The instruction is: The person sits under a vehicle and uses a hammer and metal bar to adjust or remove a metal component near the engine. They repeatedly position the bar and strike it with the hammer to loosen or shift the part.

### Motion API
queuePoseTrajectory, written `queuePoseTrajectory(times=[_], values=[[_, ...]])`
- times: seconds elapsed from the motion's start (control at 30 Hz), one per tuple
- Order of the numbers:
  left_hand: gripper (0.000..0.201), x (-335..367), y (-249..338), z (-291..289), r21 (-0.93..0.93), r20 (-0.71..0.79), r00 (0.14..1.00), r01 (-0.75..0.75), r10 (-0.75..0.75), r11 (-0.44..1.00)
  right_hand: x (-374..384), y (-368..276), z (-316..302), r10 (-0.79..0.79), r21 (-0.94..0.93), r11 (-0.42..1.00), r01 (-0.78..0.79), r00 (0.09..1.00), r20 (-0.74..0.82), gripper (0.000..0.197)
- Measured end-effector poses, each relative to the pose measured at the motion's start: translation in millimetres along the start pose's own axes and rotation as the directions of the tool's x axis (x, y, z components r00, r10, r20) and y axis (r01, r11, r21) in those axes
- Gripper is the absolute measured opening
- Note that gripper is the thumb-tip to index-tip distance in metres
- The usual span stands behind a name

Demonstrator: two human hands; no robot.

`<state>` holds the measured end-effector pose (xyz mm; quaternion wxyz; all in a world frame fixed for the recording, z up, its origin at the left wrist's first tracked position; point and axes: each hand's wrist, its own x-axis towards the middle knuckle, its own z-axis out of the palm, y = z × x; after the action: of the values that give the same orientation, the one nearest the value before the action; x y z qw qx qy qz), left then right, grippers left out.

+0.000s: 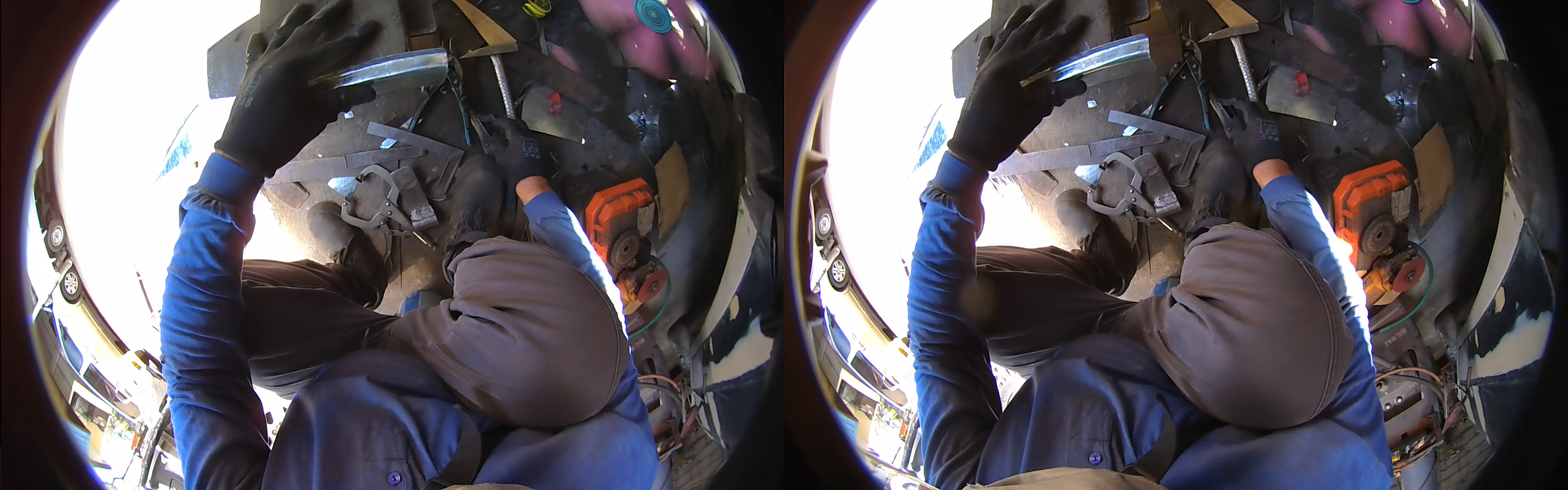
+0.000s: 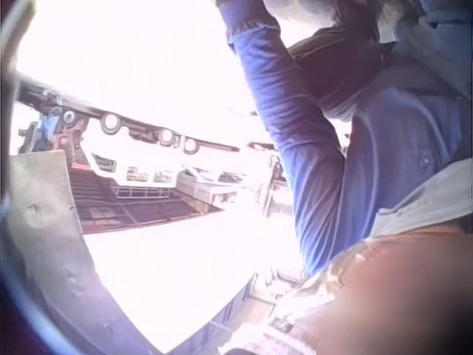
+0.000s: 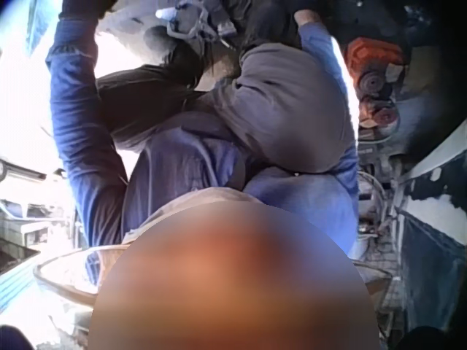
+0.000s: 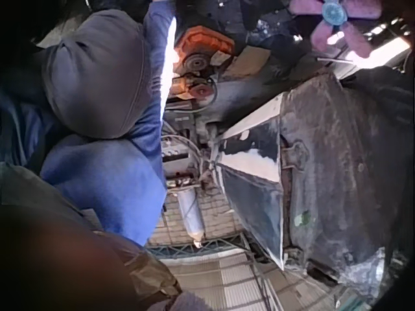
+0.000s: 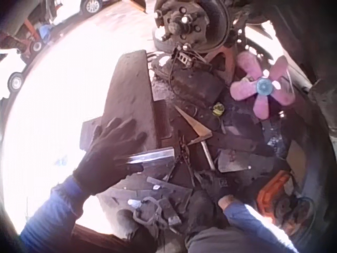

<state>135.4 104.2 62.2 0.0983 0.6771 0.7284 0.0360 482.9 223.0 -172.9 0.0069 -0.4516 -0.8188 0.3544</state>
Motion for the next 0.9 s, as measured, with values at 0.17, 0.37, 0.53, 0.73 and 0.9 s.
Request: queuePoseTrajectory(times=[0.17, 0.37, 0.53, 0.73, 0.9], values=[[0.064, 3.3, -8.2, 15.5, -0.075, -0.173, 0.982, -0.095, 0.081, 0.993, 35.1, -10.1, 20.1, -0.04, 0.014, 0.999, 0.04, 0.998, -0.038, 0.051], [0.068, 3.7, 1.1, -1.1, -0.035, -0.041, 0.999, -0.013, 0.012, 0.999, 54.1, -21.6, 23.6, -0.018, 0.012, 1.0, 0.017, 1.0, 0.02, 0.064], [0.069, 5.6, 8.3, -6.2, 0.047, 0.033, 0.999, 0.02, -0.022, 0.999, 44.0, -12.6, 17.0, 0.048, 0.046, 0.998, -0.048, 0.999, 0.003, 0.054], [0.066, 3.1, -6.6, 9.9, 0.014, -0.024, 1.0, 0.015, -0.014, 1.0, -3.4, -24.6, 20.5, -0.163, 0.076, 0.985, 0.156, 0.982, 0.094, 0.045], [0.07, -0.4, -11.6, 14.7, -0.065, -0.166, 0.983, -0.091, 0.08, 0.994, -45.8, -59.4, 54.7, -0.825, 0.145, 0.475, 0.868, 0.382, 0.417, 0.025]])
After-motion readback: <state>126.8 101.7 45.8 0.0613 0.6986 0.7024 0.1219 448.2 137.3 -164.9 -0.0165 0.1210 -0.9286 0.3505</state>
